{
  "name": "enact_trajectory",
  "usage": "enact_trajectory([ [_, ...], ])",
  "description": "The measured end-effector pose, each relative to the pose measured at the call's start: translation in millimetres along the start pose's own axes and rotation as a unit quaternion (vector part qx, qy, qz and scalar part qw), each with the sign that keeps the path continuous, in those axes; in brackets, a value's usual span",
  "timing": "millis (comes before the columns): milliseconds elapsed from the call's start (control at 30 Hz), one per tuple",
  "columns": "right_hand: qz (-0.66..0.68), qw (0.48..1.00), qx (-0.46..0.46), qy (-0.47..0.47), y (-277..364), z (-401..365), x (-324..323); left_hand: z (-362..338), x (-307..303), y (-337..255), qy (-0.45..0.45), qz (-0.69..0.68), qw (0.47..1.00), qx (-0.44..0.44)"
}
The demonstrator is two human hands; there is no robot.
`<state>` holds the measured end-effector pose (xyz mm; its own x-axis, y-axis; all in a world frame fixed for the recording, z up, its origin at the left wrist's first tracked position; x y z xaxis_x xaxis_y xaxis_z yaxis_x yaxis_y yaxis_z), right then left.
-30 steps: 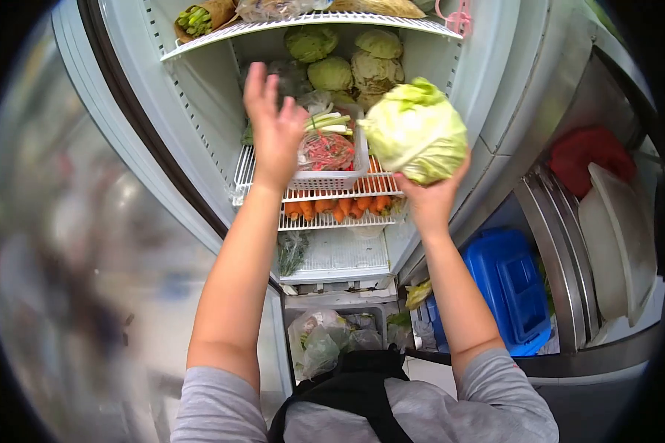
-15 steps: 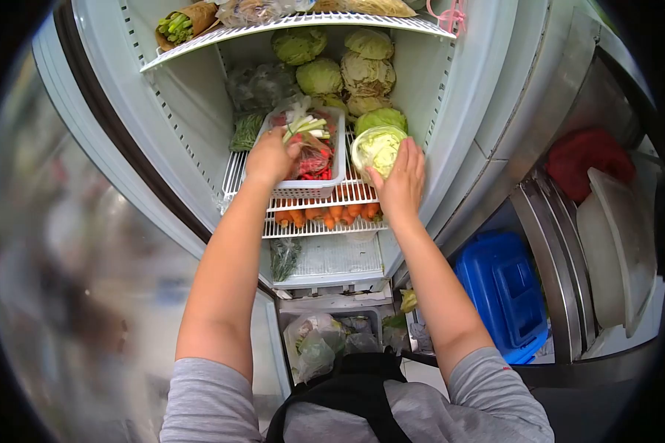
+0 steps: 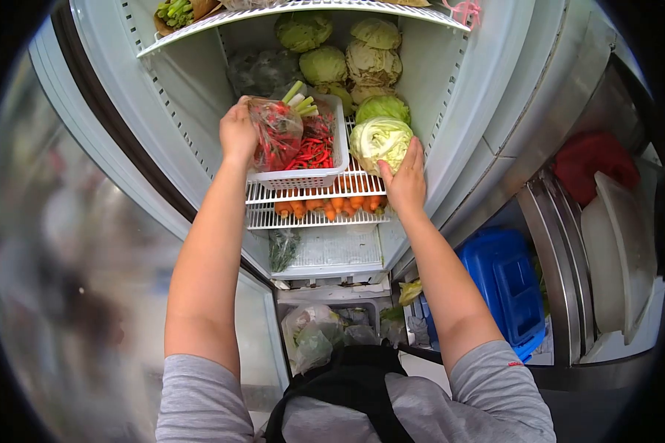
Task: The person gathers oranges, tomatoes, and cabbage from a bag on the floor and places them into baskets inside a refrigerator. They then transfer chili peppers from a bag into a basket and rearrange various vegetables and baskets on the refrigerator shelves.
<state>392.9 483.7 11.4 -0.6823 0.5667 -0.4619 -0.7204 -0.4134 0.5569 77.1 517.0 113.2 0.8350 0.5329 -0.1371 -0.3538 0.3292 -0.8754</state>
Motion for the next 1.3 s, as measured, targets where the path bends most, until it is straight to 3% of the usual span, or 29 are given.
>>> enact_trajectory([
  [67,-0.005,1.0,0.009,-0.003,4,1,-2,9,-8,11,0.001,-0.096,0.993,-0.066],
  [133,-0.027,0.999,0.044,0.004,8,1,-2,11,-11,6,0.005,-0.124,0.989,-0.075],
  [200,-0.04,0.998,0.042,-0.004,6,1,1,10,-13,1,-0.016,-0.248,0.964,-0.097],
  [333,-0.058,0.998,0.03,-0.018,5,-1,2,0,-10,-14,0.057,-0.319,0.932,-0.159],
  [467,-0.061,0.998,0.034,-0.009,4,0,3,-5,-4,5,0.081,-0.286,0.933,-0.202],
  [500,-0.065,0.997,0.02,-0.019,2,1,3,5,1,14,0.095,-0.049,0.994,-0.037],
  [533,-0.07,0.997,0.011,-0.025,5,0,3,-4,5,9,0.11,0.191,0.967,0.128],
  [600,-0.077,0.997,0.025,-0.016,0,-2,4,-32,8,-6,0.071,0.324,0.925,0.187],
  [667,-0.07,0.997,0.002,-0.022,2,-4,3,-41,2,-11,0.07,0.311,0.914,0.252],
  [733,-0.091,0.994,-0.037,-0.056,-5,-6,10,-42,-9,-3,0.056,0.281,0.928,0.238],
  [800,-0.095,0.994,-0.039,-0.046,-7,-9,13,-27,-16,30,-0.03,0.198,0.927,0.317],
  [867,-0.059,0.997,0.004,-0.047,-4,-11,13,-46,-23,16,0.121,0.088,0.987,0.061],
  [933,-0.069,0.997,0.017,-0.034,0,-13,12,-50,-25,33,0.193,0.106,0.974,0.057],
  [967,-0.076,0.997,0.017,-0.03,1,-14,12,-58,-24,32,0.208,0.048,0.976,-0.05],
  [1000,-0.079,0.996,0.023,-0.026,-3,-15,13,-67,-23,35,0.218,-0.01,0.963,-0.155],
  [1033,-0.074,0.997,-0.013,-0.035,-6,-15,13,7,-27,107,0.444,-0.163,0.858,-0.201],
  [1067,-0.069,0.995,-0.051,-0.042,-9,-14,13,-13,-23,98,0.446,-0.166,0.855,-0.205],
  [1133,-0.07,0.996,-0.052,-0.035,-12,-15,13,-62,-20,51,0.262,0.027,0.964,-0.027],
  [1167,-0.057,0.996,-0.055,-0.031,-12,-15,14,-57,-21,59,0.268,0.041,0.962,0.031],
  [1300,-0.057,0.997,-0.048,-0.019,-15,-15,18,-81,-26,37,0.22,0.105,0.969,-0.021],
])
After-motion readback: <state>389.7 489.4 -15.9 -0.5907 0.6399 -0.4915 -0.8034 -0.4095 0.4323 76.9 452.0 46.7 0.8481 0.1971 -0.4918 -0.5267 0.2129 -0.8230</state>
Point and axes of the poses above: each hand's wrist, its own z-axis towards the middle knuckle, its own x-axis out of the palm, y = z × x, the point moved 3 cm from there along z, towards the middle knuckle, and after that the axes turned 13 degrees about z, right-handed, at the moved point
